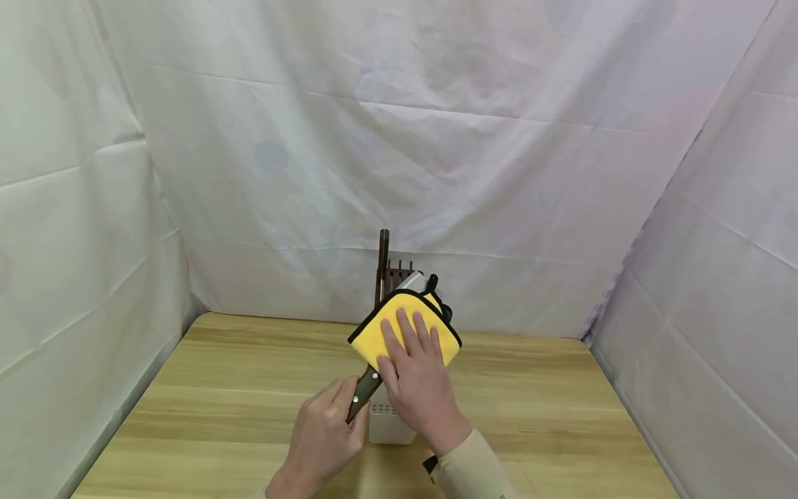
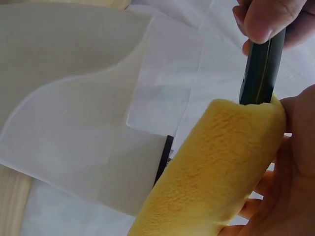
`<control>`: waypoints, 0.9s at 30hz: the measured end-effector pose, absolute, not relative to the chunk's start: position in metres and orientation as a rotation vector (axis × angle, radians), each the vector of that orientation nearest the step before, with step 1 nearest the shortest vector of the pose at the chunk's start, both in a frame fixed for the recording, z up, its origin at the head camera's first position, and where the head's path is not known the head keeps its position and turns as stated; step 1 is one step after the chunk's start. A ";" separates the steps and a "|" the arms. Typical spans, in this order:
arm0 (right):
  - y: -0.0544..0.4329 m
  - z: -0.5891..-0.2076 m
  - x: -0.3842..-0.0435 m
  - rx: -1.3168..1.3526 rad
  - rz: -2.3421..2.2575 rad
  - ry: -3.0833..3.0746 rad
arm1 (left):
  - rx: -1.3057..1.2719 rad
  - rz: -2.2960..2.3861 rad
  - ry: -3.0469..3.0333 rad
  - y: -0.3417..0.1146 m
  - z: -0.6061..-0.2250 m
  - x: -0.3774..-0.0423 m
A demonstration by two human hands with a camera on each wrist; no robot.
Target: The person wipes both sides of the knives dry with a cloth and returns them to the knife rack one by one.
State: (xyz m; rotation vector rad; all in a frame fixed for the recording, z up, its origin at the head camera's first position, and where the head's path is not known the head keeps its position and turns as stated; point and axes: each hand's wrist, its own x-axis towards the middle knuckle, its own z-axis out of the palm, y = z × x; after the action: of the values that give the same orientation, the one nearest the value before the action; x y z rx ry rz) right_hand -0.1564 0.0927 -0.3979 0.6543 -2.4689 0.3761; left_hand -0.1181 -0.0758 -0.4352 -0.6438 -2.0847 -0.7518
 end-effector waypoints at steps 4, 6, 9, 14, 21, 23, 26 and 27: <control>0.090 -0.400 -0.153 0.685 0.359 -2.423 | -0.646 -0.756 -2.084 -0.077 -0.435 -0.119; 0.089 -0.401 -0.152 0.699 0.355 -2.400 | -0.645 -0.753 -2.085 -0.077 -0.435 -0.120; 0.086 -0.403 -0.150 0.721 0.359 -2.369 | -0.641 -0.729 -2.090 -0.078 -0.435 -0.121; 0.082 -0.405 -0.144 0.763 0.342 -2.314 | -0.636 -0.701 -2.085 -0.080 -0.435 -0.123; 0.080 -0.406 -0.144 0.758 0.337 -2.254 | -0.646 -0.689 -2.058 -0.080 -0.434 -0.124; 0.081 -0.405 -0.146 0.752 0.349 -2.251 | -0.654 -0.688 -2.059 -0.080 -0.434 -0.124; 0.084 -0.404 -0.150 0.734 0.360 -2.279 | -0.657 -0.687 -2.066 -0.079 -0.434 -0.122; 0.085 -0.404 -0.151 0.726 0.363 -2.298 | -0.659 -0.689 -2.067 -0.079 -0.434 -0.122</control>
State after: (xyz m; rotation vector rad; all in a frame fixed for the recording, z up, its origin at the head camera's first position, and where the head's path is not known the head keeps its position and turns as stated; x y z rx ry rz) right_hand -0.1507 0.0853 -0.4037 0.7255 -2.2981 0.3629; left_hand -0.1216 -0.0788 -0.4344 -0.6590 -2.0674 -0.6887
